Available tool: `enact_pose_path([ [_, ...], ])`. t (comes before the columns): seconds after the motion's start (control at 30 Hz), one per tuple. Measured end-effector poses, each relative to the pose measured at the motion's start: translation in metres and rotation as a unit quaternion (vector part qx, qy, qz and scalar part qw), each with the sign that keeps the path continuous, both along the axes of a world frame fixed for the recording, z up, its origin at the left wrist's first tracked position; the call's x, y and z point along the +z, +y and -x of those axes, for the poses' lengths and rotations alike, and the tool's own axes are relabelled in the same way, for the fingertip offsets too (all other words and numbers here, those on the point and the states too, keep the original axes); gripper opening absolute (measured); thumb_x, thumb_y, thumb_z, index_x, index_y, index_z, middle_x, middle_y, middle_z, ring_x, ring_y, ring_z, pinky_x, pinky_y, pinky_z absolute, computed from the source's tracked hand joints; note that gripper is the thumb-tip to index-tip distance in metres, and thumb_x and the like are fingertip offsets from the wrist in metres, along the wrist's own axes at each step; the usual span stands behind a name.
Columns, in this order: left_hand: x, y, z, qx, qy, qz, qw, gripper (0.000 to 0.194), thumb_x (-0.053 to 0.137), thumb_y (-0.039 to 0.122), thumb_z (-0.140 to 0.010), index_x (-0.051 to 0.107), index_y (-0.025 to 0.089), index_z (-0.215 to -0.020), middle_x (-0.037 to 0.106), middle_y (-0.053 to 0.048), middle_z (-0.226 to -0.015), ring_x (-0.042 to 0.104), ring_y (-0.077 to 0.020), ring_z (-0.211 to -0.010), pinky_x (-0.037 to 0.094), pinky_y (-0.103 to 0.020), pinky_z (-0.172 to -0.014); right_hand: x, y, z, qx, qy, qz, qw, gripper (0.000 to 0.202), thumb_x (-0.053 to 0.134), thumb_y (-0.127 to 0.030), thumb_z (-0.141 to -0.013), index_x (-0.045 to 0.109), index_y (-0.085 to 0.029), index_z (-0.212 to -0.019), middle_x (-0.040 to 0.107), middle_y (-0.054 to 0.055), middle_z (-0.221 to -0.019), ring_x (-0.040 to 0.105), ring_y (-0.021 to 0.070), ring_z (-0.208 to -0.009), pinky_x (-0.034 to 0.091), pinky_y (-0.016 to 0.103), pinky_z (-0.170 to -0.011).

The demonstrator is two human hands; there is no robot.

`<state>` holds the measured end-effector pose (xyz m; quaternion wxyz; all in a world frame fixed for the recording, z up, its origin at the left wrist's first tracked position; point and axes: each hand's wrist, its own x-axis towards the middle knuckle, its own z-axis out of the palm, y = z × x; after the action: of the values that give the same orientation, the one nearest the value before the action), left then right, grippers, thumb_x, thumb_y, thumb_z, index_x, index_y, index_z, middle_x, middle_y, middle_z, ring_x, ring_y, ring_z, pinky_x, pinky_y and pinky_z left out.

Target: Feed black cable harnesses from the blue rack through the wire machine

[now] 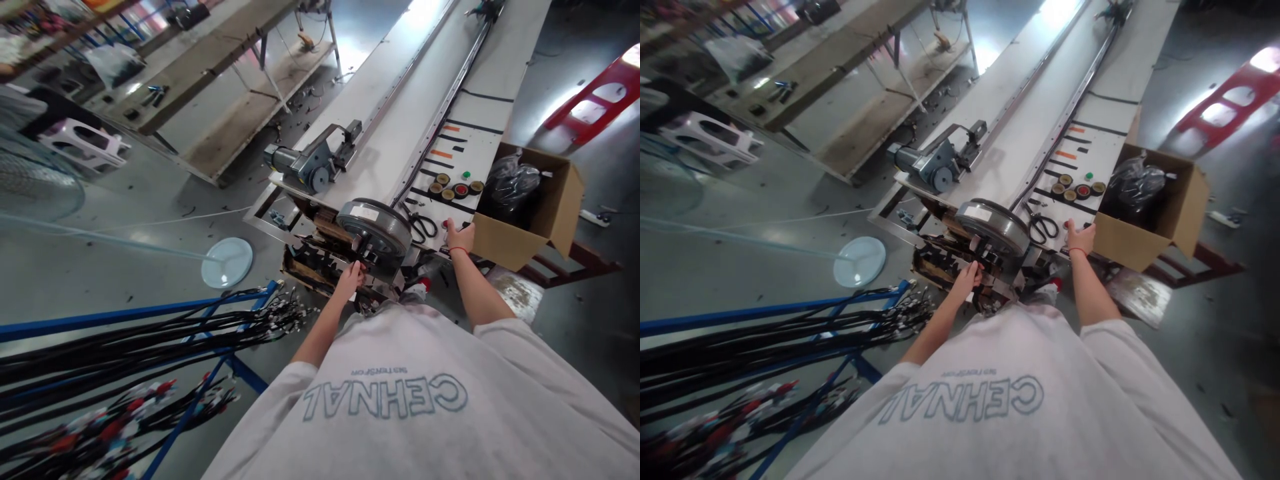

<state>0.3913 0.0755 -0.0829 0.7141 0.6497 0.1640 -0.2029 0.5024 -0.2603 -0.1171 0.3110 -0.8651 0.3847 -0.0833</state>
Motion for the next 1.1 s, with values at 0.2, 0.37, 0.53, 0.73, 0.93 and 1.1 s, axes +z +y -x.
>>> enact_pose_path([
  [0.2,0.002,-0.001,0.002,-0.002,-0.011,-0.006,1.000,0.054,0.048,0.071,-0.082,0.050,0.018,-0.077,0.033,0.010,-0.046,0.031,-0.0054,-0.040,0.025,-0.020,-0.043,0.002,0.001,-0.001,-0.017,0.020,-0.002,1.000,0.077,0.058,-0.059,-0.082,0.040,-0.008,-0.136,0.048,0.026,-0.136,0.049,0.0379,-0.122,0.039,0.051,-0.100],
  [0.37,0.001,-0.001,0.002,-0.007,-0.003,-0.005,1.000,0.054,0.046,0.072,-0.083,0.049,0.018,-0.077,0.032,0.010,-0.046,0.031,-0.0057,-0.040,0.023,-0.020,-0.042,0.001,0.000,-0.001,-0.019,0.019,0.000,1.000,0.080,0.059,-0.060,-0.081,0.040,-0.007,-0.136,0.049,0.027,-0.134,0.050,0.0386,-0.121,0.039,0.052,-0.099],
  [0.53,0.000,0.001,0.001,-0.016,-0.006,0.004,1.000,0.057,0.048,0.075,-0.079,0.049,0.018,-0.077,0.031,0.010,-0.046,0.029,-0.0057,-0.040,0.022,-0.021,-0.043,0.000,0.000,-0.002,-0.021,0.020,0.007,1.000,0.081,0.058,-0.061,-0.080,0.039,-0.007,-0.137,0.049,0.027,-0.134,0.050,0.0388,-0.120,0.038,0.051,-0.099],
  [0.73,-0.004,0.001,0.002,-0.019,-0.014,0.009,1.000,0.058,0.047,0.076,-0.078,0.049,0.018,-0.077,0.030,0.011,-0.046,0.026,-0.0050,-0.040,0.021,-0.021,-0.043,0.003,0.002,0.000,-0.021,0.013,0.005,1.000,0.081,0.057,-0.061,-0.081,0.039,-0.006,-0.138,0.049,0.027,-0.134,0.050,0.0378,-0.122,0.037,0.050,-0.101],
  [0.93,-0.007,0.001,0.002,-0.014,-0.014,0.008,1.000,0.058,0.047,0.076,-0.079,0.048,0.018,-0.077,0.029,0.011,-0.045,0.027,-0.0053,-0.040,0.020,-0.021,-0.043,0.004,0.002,-0.001,-0.021,0.017,-0.001,1.000,0.080,0.057,-0.060,-0.081,0.039,-0.006,-0.138,0.048,0.026,-0.135,0.049,0.0382,-0.122,0.037,0.051,-0.101],
  [1.1,-0.012,0.004,0.002,-0.024,-0.024,0.016,0.999,0.058,0.049,0.076,-0.078,0.050,0.018,-0.078,0.032,0.010,-0.046,0.032,-0.0063,-0.041,0.024,-0.022,-0.043,0.005,0.002,0.000,-0.020,0.018,0.000,1.000,0.079,0.058,-0.058,-0.081,0.040,-0.005,-0.138,0.048,0.027,-0.135,0.050,0.0379,-0.121,0.038,0.049,-0.101],
])
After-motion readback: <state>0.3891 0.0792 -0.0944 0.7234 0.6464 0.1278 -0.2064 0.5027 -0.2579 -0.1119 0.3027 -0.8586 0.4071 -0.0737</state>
